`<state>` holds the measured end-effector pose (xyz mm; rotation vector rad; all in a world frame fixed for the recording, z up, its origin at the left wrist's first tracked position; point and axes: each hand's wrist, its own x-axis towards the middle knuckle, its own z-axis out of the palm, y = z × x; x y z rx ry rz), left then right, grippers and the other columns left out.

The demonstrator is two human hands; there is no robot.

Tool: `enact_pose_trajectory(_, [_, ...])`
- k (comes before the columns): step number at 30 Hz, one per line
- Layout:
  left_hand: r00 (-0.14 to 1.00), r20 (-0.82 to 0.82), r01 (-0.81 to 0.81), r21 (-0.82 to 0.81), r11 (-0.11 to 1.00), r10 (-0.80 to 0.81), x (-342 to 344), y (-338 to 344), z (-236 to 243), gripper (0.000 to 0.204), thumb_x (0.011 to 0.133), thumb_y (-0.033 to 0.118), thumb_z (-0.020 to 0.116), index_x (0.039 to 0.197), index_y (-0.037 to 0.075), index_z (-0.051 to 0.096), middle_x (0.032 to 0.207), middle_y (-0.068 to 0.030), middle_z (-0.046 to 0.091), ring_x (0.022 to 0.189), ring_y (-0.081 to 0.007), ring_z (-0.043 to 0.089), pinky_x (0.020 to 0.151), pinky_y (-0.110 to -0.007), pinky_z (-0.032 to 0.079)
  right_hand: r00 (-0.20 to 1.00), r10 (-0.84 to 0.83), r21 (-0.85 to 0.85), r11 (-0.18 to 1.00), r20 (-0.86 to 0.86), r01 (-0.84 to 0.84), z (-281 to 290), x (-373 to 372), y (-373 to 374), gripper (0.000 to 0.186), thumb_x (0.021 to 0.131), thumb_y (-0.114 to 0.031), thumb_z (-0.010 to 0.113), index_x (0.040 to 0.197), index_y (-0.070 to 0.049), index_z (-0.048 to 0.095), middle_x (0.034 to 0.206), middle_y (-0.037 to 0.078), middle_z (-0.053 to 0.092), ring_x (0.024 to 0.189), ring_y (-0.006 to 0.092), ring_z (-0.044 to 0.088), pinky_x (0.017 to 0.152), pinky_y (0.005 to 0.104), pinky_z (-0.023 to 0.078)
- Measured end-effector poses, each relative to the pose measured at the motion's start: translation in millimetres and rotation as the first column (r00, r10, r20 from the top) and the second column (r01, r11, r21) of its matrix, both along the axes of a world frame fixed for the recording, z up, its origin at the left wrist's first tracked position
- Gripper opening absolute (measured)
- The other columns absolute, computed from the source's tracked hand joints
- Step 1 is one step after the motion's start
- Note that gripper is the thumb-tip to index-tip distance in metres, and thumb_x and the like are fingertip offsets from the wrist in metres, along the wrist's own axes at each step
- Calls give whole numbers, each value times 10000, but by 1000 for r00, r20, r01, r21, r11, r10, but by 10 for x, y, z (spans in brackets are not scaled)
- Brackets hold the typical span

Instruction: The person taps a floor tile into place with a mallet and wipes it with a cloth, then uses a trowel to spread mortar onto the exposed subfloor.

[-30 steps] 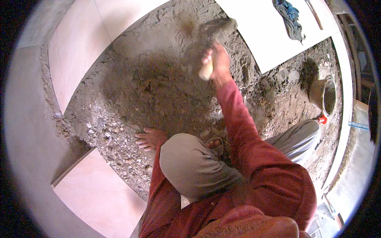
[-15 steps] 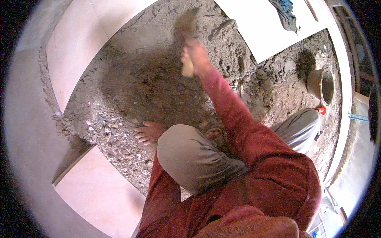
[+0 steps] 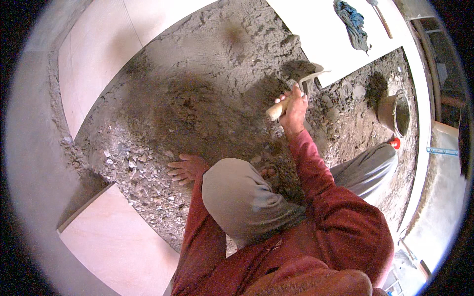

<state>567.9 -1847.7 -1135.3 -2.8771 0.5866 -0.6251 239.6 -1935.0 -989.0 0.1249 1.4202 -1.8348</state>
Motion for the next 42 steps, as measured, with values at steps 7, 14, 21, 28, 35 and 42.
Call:
enact_pose_trajectory(7, [1000,23,8,21,1000,-8,7,31,-22,608,1002,525,418,1515,201,388,1553,-178,367,1412,-397,349,1123,-597,265,981,189,-85,978,-30,-191,-272,-64,-1404,273,946,-200,625,1014,-50,408,663,80,472,479,208,510,396,388,497])
enact_pose_trajectory(14, [999,-34,24,33,999,-23,-58,41,-58,616,1019,537,365,1537,203,348,1575,-173,329,1428,-405,324,1133,-595,254,807,586,15,808,76,-589,-294,-454,-2983,197,973,-193,580,1008,-24,485,728,99,531,557,218,573,471,399,531])
enact_pose_trajectory(21, [998,-55,0,63,998,4,16,22,36,620,1023,537,340,1543,199,337,1585,-170,310,1431,-408,321,1133,-589,260,-560,577,793,535,-595,-291,143,-752,-2201,302,1013,-326,510,977,-32,568,640,121,615,555,226,653,556,362,572])
enact_pose_trajectory(28, [997,-77,14,93,996,-6,51,91,-19,621,1024,529,332,1544,188,334,1593,-171,301,1440,-403,313,1136,-580,260,-831,528,798,571,-177,192,-72,-1207,-2640,236,969,-247,514,962,-24,592,750,213,691,621,335,708,574,507,588])
enact_pose_trajectory(35, [989,-142,-33,92,995,46,49,7,144,626,1022,519,343,1545,175,331,1609,-175,261,1458,-402,274,1143,-583,238,-419,780,789,151,-465,-596,494,-1288,-2736,234,926,-287,597,939,-55,611,645,31,506,509,153,517,452,344,435])
enact_pose_trajectory(42, [982,-189,-14,92,996,31,4,1,176,654,1003,524,393,1538,151,338,1598,-204,268,1441,-423,289,1138,-592,234,95,970,707,227,-222,-669,607,-1396,-3076,238,966,-293,600,860,-83,570,622,-48,482,495,87,438,424,252,356])
